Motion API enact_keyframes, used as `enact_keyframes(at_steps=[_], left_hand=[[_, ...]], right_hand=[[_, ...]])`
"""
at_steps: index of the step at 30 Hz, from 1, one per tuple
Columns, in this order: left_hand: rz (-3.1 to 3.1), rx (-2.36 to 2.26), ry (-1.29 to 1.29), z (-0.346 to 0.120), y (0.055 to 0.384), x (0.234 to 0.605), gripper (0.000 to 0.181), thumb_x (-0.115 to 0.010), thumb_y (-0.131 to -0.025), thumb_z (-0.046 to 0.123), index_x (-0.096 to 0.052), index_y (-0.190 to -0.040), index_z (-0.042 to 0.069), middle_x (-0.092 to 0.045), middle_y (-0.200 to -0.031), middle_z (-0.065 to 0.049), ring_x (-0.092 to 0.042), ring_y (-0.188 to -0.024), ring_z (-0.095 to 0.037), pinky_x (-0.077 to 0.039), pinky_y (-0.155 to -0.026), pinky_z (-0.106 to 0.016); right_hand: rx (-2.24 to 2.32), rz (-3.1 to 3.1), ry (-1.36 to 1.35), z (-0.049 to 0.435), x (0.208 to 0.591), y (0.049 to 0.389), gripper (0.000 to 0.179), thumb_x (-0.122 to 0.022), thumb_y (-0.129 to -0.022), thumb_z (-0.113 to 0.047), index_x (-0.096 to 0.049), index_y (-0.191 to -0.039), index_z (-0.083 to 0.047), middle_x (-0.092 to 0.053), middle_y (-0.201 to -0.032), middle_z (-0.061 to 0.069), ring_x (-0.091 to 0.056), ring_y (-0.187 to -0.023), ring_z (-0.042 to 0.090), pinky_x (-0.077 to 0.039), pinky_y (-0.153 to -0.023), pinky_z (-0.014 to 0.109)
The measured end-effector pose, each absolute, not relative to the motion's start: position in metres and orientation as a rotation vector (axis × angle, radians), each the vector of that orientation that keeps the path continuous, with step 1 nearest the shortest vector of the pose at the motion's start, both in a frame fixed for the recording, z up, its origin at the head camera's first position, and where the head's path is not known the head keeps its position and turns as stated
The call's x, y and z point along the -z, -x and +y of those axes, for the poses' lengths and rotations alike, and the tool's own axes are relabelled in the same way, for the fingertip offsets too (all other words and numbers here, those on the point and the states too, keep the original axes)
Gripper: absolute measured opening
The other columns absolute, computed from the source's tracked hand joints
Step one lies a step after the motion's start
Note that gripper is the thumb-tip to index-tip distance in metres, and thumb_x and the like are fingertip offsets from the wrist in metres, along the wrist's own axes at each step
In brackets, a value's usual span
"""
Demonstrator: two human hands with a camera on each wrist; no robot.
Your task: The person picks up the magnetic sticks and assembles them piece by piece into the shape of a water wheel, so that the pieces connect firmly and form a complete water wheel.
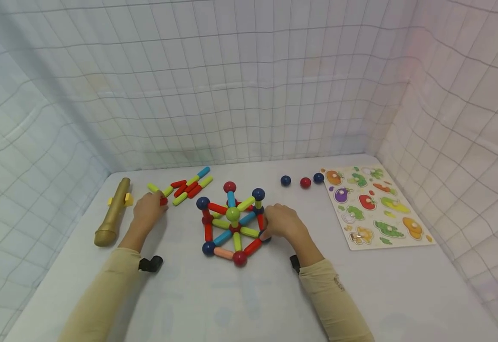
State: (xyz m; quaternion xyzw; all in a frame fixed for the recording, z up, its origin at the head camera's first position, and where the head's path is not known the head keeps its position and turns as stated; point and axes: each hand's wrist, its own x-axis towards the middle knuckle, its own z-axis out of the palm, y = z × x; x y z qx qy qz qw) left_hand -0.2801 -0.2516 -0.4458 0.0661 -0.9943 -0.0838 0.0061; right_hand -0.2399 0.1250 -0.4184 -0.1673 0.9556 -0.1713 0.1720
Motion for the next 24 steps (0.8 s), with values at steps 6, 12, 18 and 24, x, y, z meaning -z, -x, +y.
enact_keyframes(at_steps=[6, 12, 18, 24], left_hand=[[-3.127, 0.261, -0.154, -0.255, 0.277, 0.444, 0.030, -0.049, -0.098, 0.008, -0.061, -0.123, -0.003, -0.060, -0.105, -0.033, -0.062, -0.095, -0.049, -0.053, -0.076, -0.055], [-3.235, 0.314, -0.180, -0.243, 0.249, 0.413, 0.034, -0.059, -0.092, 0.013, -0.062, -0.121, -0.006, -0.066, -0.105, -0.027, -0.063, -0.085, -0.036, -0.053, -0.070, -0.044], [-3.251, 0.556, 0.000, -0.189, 0.201, 0.366, 0.028, -0.068, -0.086, 0.015, -0.070, -0.108, -0.003, -0.071, -0.093, -0.014, -0.060, -0.077, -0.023, -0.053, -0.067, -0.032], [-3.134, 0.494, 0.345, -0.130, 0.179, 0.357, 0.025, -0.070, -0.086, 0.018, -0.074, -0.105, 0.004, -0.066, -0.082, -0.006, -0.052, -0.073, -0.018, -0.045, -0.061, -0.026]], right_hand=[[0.466, 2.724, 0.483, 0.124, 0.417, 0.243, 0.022, -0.086, -0.072, -0.027, -0.067, -0.070, -0.015, -0.060, -0.068, 0.000, -0.053, -0.067, 0.018, -0.041, -0.058, 0.027], [0.450, 2.717, 0.504, 0.122, 0.414, 0.243, 0.023, -0.086, -0.072, -0.027, -0.067, -0.069, -0.015, -0.060, -0.069, 0.000, -0.052, -0.068, 0.018, -0.040, -0.058, 0.027], [0.433, 2.724, 0.504, 0.123, 0.413, 0.242, 0.024, -0.086, -0.072, -0.027, -0.067, -0.070, -0.014, -0.059, -0.070, 0.001, -0.052, -0.069, 0.018, -0.040, -0.058, 0.027], [0.442, 2.719, 0.491, 0.123, 0.416, 0.240, 0.023, -0.086, -0.072, -0.027, -0.066, -0.070, -0.014, -0.059, -0.071, 0.001, -0.052, -0.072, 0.019, -0.040, -0.060, 0.028]])
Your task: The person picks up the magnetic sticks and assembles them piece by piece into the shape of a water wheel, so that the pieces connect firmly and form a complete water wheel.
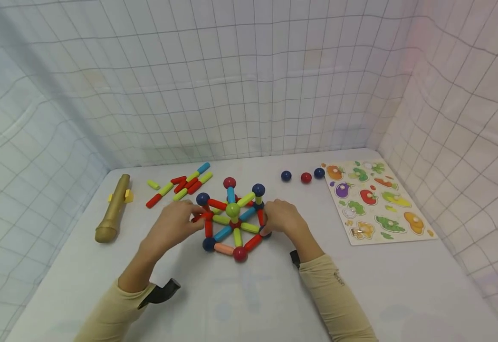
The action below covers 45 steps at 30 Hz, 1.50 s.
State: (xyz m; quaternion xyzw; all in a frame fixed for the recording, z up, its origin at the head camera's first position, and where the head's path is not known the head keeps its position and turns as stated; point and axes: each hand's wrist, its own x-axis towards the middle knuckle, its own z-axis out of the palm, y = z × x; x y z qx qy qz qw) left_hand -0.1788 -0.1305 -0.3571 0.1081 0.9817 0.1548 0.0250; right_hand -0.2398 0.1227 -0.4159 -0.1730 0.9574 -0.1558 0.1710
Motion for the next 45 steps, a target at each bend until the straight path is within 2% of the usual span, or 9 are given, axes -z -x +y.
enact_keyframes(at_steps=[7, 12, 15, 19, 23, 28, 31, 36, 45], left_hand=[[3.106, -0.449, -0.447, -0.099, 0.174, 0.361, 0.022, -0.073, -0.084, 0.019, -0.076, -0.100, 0.004, -0.065, -0.078, -0.005, -0.049, -0.073, -0.016, -0.041, -0.061, -0.025], [3.115, -0.463, -0.432, -0.094, 0.175, 0.364, 0.024, -0.072, -0.087, 0.024, -0.075, -0.099, 0.003, -0.055, -0.067, -0.004, -0.047, -0.068, -0.017, -0.037, -0.058, -0.025], [3.085, -0.547, -0.387, -0.099, 0.174, 0.363, 0.031, -0.071, -0.088, 0.031, -0.075, -0.106, 0.006, -0.062, -0.072, 0.000, -0.051, -0.073, -0.016, -0.042, -0.062, -0.025], [3.097, -0.744, -0.224, -0.131, 0.176, 0.359, 0.035, -0.062, -0.095, 0.036, -0.072, -0.114, 0.008, -0.069, -0.084, -0.004, -0.055, -0.076, -0.018, -0.046, -0.064, -0.028], [3.232, -0.775, 0.011, -0.185, 0.205, 0.365, 0.029, -0.057, -0.099, 0.022, -0.069, -0.113, 0.000, -0.069, -0.087, -0.016, -0.057, -0.071, -0.026, -0.045, -0.059, -0.032], [3.235, -0.484, 0.242, -0.242, 0.250, 0.400, 0.028, -0.059, -0.095, 0.010, -0.065, -0.118, -0.005, -0.066, -0.110, -0.028, -0.063, -0.097, -0.040, -0.053, -0.077, -0.045], [3.183, -0.271, 0.225, -0.255, 0.264, 0.423, 0.034, -0.060, -0.093, 0.010, -0.062, -0.126, -0.001, -0.060, -0.121, -0.031, -0.058, -0.107, -0.047, -0.051, -0.085, -0.054], [3.104, -0.118, 0.176, -0.260, 0.271, 0.445, 0.040, -0.056, -0.097, 0.014, -0.055, -0.136, 0.009, -0.056, -0.126, -0.032, -0.056, -0.109, -0.051, -0.046, -0.089, -0.064], [3.066, -0.071, 0.105, -0.266, 0.272, 0.447, 0.039, -0.044, -0.101, 0.008, -0.051, -0.139, 0.004, -0.056, -0.115, -0.035, -0.059, -0.100, -0.049, -0.051, -0.084, -0.056]], right_hand=[[0.455, 2.724, 0.511, 0.122, 0.417, 0.238, 0.023, -0.085, -0.073, -0.026, -0.067, -0.070, -0.013, -0.059, -0.068, 0.000, -0.052, -0.068, 0.018, -0.040, -0.058, 0.027], [0.453, 2.724, 0.507, 0.122, 0.416, 0.239, 0.024, -0.086, -0.072, -0.027, -0.066, -0.069, -0.014, -0.059, -0.068, 0.000, -0.052, -0.068, 0.017, -0.040, -0.058, 0.027], [0.449, 2.724, 0.495, 0.123, 0.416, 0.239, 0.024, -0.086, -0.072, -0.027, -0.066, -0.069, -0.014, -0.059, -0.069, 0.001, -0.052, -0.070, 0.018, -0.040, -0.059, 0.027], [0.440, 2.723, 0.496, 0.121, 0.414, 0.240, 0.024, -0.086, -0.072, -0.027, -0.066, -0.070, -0.014, -0.059, -0.070, 0.001, -0.052, -0.070, 0.018, -0.040, -0.059, 0.028], [0.438, 2.720, 0.491, 0.120, 0.412, 0.241, 0.023, -0.086, -0.072, -0.027, -0.067, -0.074, -0.013, -0.059, -0.071, 0.002, -0.053, -0.070, 0.018, -0.040, -0.059, 0.028], [0.432, 2.711, 0.472, 0.121, 0.413, 0.241, 0.024, -0.086, -0.073, -0.027, -0.067, -0.075, -0.013, -0.060, -0.072, 0.002, -0.053, -0.070, 0.019, -0.041, -0.060, 0.028], [0.434, 2.709, 0.481, 0.122, 0.416, 0.238, 0.023, -0.086, -0.072, -0.027, -0.067, -0.073, -0.013, -0.059, -0.071, 0.002, -0.053, -0.070, 0.018, -0.041, -0.059, 0.028], [0.457, 2.707, 0.482, 0.124, 0.421, 0.234, 0.024, -0.086, -0.072, -0.025, -0.066, -0.070, -0.014, -0.059, -0.070, 0.001, -0.052, -0.069, 0.018, -0.039, -0.059, 0.028], [0.467, 2.733, 0.503, 0.124, 0.421, 0.237, 0.023, -0.086, -0.071, -0.025, -0.066, -0.069, -0.014, -0.059, -0.067, 0.000, -0.052, -0.066, 0.017, -0.039, -0.057, 0.027]])
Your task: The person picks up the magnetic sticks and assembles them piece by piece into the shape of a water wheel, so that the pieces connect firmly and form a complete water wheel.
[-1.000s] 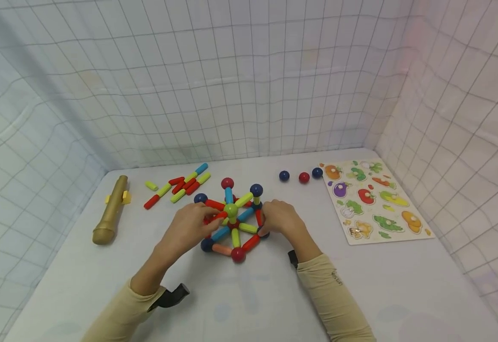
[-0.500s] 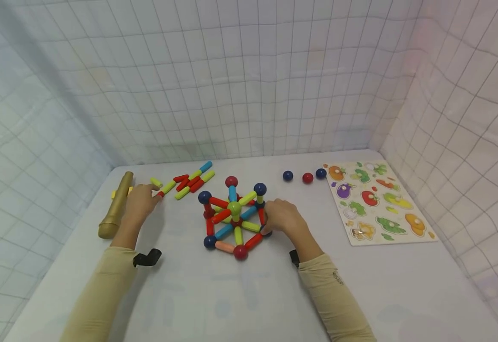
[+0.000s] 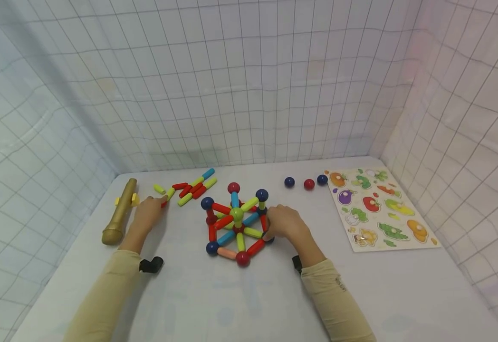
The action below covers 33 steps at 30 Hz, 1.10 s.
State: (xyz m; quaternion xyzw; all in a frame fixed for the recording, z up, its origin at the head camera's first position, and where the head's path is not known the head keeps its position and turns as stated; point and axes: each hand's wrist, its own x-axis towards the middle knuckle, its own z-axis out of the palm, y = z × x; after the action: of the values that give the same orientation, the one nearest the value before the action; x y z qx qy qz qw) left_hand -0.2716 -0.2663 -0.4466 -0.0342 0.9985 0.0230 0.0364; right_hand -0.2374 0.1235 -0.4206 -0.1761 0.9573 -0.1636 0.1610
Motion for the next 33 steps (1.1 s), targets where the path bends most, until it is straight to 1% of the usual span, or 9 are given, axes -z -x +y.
enact_keyframes(at_steps=[3, 6, 9, 12, 15, 18, 20, 27, 33], left_hand=[[3.047, -0.073, 0.062, -0.267, 0.270, 0.447, 0.040, -0.043, -0.102, 0.007, -0.048, -0.141, 0.003, -0.055, -0.114, -0.037, -0.059, -0.099, -0.050, -0.051, -0.083, -0.056], [3.007, -0.113, 0.056, -0.266, 0.266, 0.445, 0.045, -0.042, -0.102, 0.007, -0.039, -0.147, 0.004, -0.051, -0.119, -0.039, -0.057, -0.103, -0.052, -0.049, -0.088, -0.058], [3.003, -0.237, 0.053, -0.262, 0.259, 0.441, 0.052, -0.048, -0.099, 0.008, -0.034, -0.149, 0.001, -0.050, -0.124, -0.039, -0.056, -0.108, -0.049, -0.048, -0.092, -0.057], [2.975, -0.504, 0.014, -0.251, 0.243, 0.432, 0.050, -0.058, -0.095, 0.010, -0.045, -0.141, -0.002, -0.058, -0.121, -0.031, -0.059, -0.107, -0.041, -0.052, -0.089, -0.050], [2.880, -0.787, -0.073, -0.236, 0.220, 0.423, 0.036, -0.068, -0.090, 0.013, -0.061, -0.123, 0.002, -0.066, -0.109, -0.018, -0.063, -0.100, -0.031, -0.056, -0.082, -0.040], [2.783, -0.963, -0.178, -0.218, 0.200, 0.417, 0.027, -0.073, -0.086, 0.016, -0.064, -0.110, 0.009, -0.068, -0.101, -0.007, -0.063, -0.096, -0.023, -0.056, -0.079, -0.034], [2.753, -1.004, -0.252, -0.205, 0.191, 0.416, 0.025, -0.075, -0.084, 0.017, -0.064, -0.106, 0.012, -0.068, -0.096, -0.002, -0.062, -0.093, -0.018, -0.055, -0.076, -0.030], [2.734, -1.007, -0.375, -0.169, 0.176, 0.417, 0.026, -0.079, -0.081, 0.019, -0.066, -0.103, 0.013, -0.068, -0.091, 0.003, -0.060, -0.086, -0.014, -0.051, -0.069, -0.023], [2.755, -1.014, -0.324, -0.156, 0.176, 0.423, 0.026, -0.079, -0.080, 0.018, -0.064, -0.101, 0.014, -0.067, -0.092, 0.003, -0.059, -0.085, -0.014, -0.051, -0.069, -0.023]], right_hand=[[0.474, 2.728, 0.502, 0.125, 0.422, 0.238, 0.023, -0.086, -0.071, -0.025, -0.066, -0.069, -0.014, -0.059, -0.067, 0.000, -0.052, -0.066, 0.017, -0.040, -0.057, 0.027], [0.471, 2.721, 0.496, 0.126, 0.422, 0.239, 0.023, -0.086, -0.071, -0.026, -0.066, -0.069, -0.015, -0.059, -0.067, -0.001, -0.053, -0.066, 0.017, -0.040, -0.057, 0.027], [0.461, 2.724, 0.485, 0.127, 0.423, 0.239, 0.023, -0.086, -0.071, -0.026, -0.066, -0.068, -0.015, -0.059, -0.067, 0.000, -0.052, -0.066, 0.017, -0.040, -0.057, 0.027], [0.451, 2.727, 0.493, 0.126, 0.422, 0.240, 0.023, -0.086, -0.072, -0.026, -0.066, -0.069, -0.015, -0.059, -0.068, 0.000, -0.052, -0.066, 0.017, -0.040, -0.057, 0.027], [0.447, 2.720, 0.514, 0.122, 0.421, 0.240, 0.023, -0.086, -0.072, -0.027, -0.067, -0.070, -0.014, -0.059, -0.068, 0.000, -0.052, -0.068, 0.017, -0.041, -0.058, 0.027], [0.438, 2.715, 0.517, 0.120, 0.420, 0.240, 0.023, -0.086, -0.072, -0.028, -0.067, -0.070, -0.015, -0.060, -0.069, 0.000, -0.053, -0.068, 0.017, -0.042, -0.058, 0.027], [0.435, 2.714, 0.501, 0.120, 0.420, 0.240, 0.023, -0.086, -0.072, -0.028, -0.067, -0.069, -0.015, -0.060, -0.069, 0.000, -0.053, -0.069, 0.017, -0.042, -0.059, 0.027], [0.440, 2.711, 0.486, 0.124, 0.419, 0.239, 0.023, -0.086, -0.072, -0.028, -0.067, -0.069, -0.015, -0.060, -0.070, 0.000, -0.054, -0.069, 0.017, -0.042, -0.058, 0.027], [0.454, 2.710, 0.467, 0.125, 0.418, 0.239, 0.023, -0.086, -0.072, -0.028, -0.066, -0.069, -0.015, -0.060, -0.070, 0.000, -0.053, -0.069, 0.018, -0.042, -0.058, 0.028]])
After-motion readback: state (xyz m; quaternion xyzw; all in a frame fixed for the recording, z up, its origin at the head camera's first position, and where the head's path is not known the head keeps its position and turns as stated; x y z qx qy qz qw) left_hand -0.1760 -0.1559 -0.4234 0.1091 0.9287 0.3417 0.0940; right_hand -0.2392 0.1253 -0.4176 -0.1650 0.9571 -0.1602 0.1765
